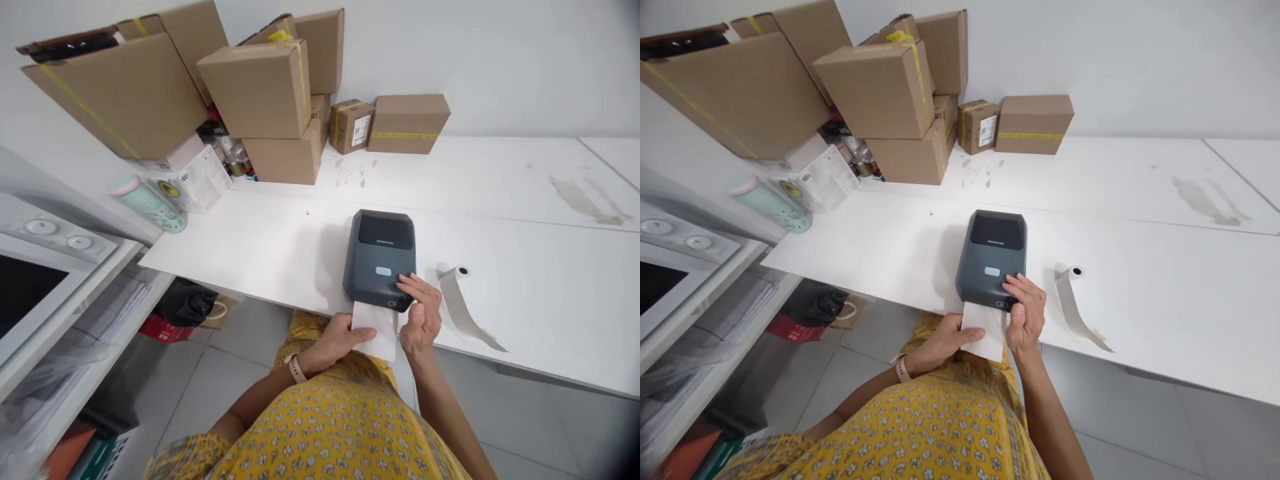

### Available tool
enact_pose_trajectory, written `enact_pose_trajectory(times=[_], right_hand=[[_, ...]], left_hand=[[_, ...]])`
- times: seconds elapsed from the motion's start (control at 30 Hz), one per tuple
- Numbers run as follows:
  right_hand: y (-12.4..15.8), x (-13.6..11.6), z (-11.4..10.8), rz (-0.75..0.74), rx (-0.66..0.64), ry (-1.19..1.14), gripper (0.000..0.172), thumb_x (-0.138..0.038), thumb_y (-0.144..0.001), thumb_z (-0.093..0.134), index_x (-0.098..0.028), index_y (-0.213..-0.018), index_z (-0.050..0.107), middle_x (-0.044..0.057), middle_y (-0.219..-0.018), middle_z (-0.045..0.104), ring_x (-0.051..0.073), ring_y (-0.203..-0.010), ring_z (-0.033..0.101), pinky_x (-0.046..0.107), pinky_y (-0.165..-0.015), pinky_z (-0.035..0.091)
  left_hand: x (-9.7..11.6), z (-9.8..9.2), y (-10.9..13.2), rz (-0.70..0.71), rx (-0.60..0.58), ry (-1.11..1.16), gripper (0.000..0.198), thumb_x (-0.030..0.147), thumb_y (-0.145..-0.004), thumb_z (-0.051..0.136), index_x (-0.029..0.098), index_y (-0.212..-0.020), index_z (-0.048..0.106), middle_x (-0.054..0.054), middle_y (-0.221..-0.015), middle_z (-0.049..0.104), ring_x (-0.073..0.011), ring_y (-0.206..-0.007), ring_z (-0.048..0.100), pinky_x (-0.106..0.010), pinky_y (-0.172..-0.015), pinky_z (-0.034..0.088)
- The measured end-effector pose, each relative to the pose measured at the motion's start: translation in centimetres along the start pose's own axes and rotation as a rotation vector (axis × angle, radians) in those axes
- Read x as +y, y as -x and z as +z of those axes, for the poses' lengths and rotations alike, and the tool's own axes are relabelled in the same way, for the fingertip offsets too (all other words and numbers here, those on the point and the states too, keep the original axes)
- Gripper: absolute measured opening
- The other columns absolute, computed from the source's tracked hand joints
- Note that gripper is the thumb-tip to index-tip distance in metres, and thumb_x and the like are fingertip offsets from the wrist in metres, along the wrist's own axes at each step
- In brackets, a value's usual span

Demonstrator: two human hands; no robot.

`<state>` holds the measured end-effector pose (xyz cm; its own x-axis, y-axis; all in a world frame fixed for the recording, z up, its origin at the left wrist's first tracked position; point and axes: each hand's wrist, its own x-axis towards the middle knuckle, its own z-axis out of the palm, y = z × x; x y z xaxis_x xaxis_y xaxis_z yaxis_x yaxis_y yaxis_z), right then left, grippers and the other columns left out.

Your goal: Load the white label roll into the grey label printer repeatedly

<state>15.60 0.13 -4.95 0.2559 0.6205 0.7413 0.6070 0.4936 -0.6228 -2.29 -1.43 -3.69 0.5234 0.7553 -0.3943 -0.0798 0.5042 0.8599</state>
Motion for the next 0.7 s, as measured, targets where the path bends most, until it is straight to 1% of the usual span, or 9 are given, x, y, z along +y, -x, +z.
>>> enact_pose_trajectory(times=[0.13, 0.23, 0.3, 0.37, 0.4, 0.43, 0.57, 0.63, 0.7], right_hand=[[0.2, 0.2, 0.1, 0.015, 0.006, 0.030, 0.039, -0.032, -0.103, 0.034, -0.022, -0.107, 0.071, 0.009, -0.111, 0.075, 0.030, -0.119, 0.064, 0.056, -0.101, 0.046], [0.0, 0.1, 0.2, 0.015, -0.009, 0.064, 0.041, -0.033, -0.103, 0.032, -0.022, -0.107, 0.071, 0.010, -0.110, 0.073, 0.029, -0.118, 0.064, 0.055, -0.101, 0.045], [-0.6, -0.2, 0.1, 0.008, -0.057, 0.104, 0.041, -0.034, -0.104, 0.032, -0.023, -0.111, 0.071, 0.009, -0.110, 0.071, 0.027, -0.117, 0.063, 0.054, -0.103, 0.043], [-1.4, -0.7, -0.2, 0.004, -0.146, 0.173, 0.041, -0.035, -0.104, 0.032, -0.025, -0.116, 0.071, 0.008, -0.115, 0.069, 0.026, -0.117, 0.061, 0.055, -0.108, 0.039], [-1.9, -1.0, -0.3, 0.007, -0.196, 0.215, 0.041, -0.036, -0.104, 0.033, -0.027, -0.117, 0.071, 0.008, -0.119, 0.068, 0.025, -0.118, 0.060, 0.056, -0.110, 0.036], [-2.4, -1.3, -0.5, 0.013, -0.239, 0.260, 0.040, -0.036, -0.104, 0.034, -0.029, -0.117, 0.071, 0.006, -0.124, 0.066, 0.025, -0.121, 0.059, 0.057, -0.113, 0.032], [-4.4, -2.2, -0.8, -0.022, -0.311, 0.425, 0.032, -0.033, -0.103, 0.041, -0.035, -0.107, 0.073, -0.002, -0.141, 0.062, 0.028, -0.141, 0.046, 0.062, -0.120, 0.015], [-5.1, -2.3, -0.6, -0.067, -0.352, 0.451, 0.027, -0.031, -0.102, 0.046, -0.032, -0.097, 0.072, -0.004, -0.141, 0.064, 0.030, -0.147, 0.041, 0.064, -0.121, 0.009], [-5.5, -2.1, -0.3, -0.089, -0.395, 0.434, 0.024, -0.030, -0.101, 0.049, -0.028, -0.086, 0.068, -0.004, -0.137, 0.068, 0.030, -0.147, 0.041, 0.065, -0.122, 0.007]], left_hand=[[-0.3, -0.2, 0.1, -0.004, 0.021, -0.012, 0.053, 0.057, -0.070, 0.083, 0.010, -0.092, 0.075, -0.005, -0.078, 0.067, -0.0140, -0.069, 0.054, -0.028, -0.070, 0.042], [-0.5, -0.3, 0.0, 0.005, 0.022, -0.027, 0.052, 0.056, -0.071, 0.083, 0.009, -0.093, 0.074, -0.004, -0.078, 0.066, -0.0137, -0.069, 0.054, -0.028, -0.069, 0.041], [-0.5, -0.2, 0.1, 0.019, -0.005, -0.029, 0.052, 0.056, -0.075, 0.080, 0.009, -0.096, 0.073, -0.005, -0.082, 0.067, -0.0147, -0.071, 0.055, -0.029, -0.070, 0.042], [-0.4, -0.2, 0.1, 0.063, -0.006, -0.040, 0.050, 0.055, -0.079, 0.076, 0.011, -0.103, 0.071, -0.006, -0.090, 0.069, -0.0164, -0.077, 0.058, -0.030, -0.074, 0.044], [-0.4, -0.2, 0.1, 0.100, 0.025, -0.060, 0.048, 0.054, -0.082, 0.074, 0.013, -0.106, 0.069, -0.006, -0.094, 0.069, -0.0169, -0.080, 0.059, -0.030, -0.075, 0.045], [-0.4, -0.3, 0.1, 0.142, 0.083, -0.092, 0.044, 0.052, -0.084, 0.071, 0.015, -0.107, 0.067, -0.005, -0.096, 0.069, -0.0169, -0.082, 0.059, -0.030, -0.077, 0.046], [-0.2, -1.3, 0.1, 0.272, 0.409, -0.224, 0.030, 0.050, -0.092, 0.061, 0.021, -0.100, 0.060, -0.002, -0.091, 0.064, -0.0158, -0.081, 0.058, -0.029, -0.076, 0.048], [0.2, -1.7, 0.0, 0.321, 0.522, -0.248, 0.028, 0.049, -0.094, 0.058, 0.022, -0.103, 0.058, -0.003, -0.094, 0.063, -0.0169, -0.085, 0.060, -0.030, -0.079, 0.049], [0.9, -1.9, -0.1, 0.369, 0.595, -0.271, 0.029, 0.048, -0.095, 0.056, 0.022, -0.107, 0.058, -0.006, -0.102, 0.065, -0.0190, -0.094, 0.062, -0.032, -0.086, 0.050]])
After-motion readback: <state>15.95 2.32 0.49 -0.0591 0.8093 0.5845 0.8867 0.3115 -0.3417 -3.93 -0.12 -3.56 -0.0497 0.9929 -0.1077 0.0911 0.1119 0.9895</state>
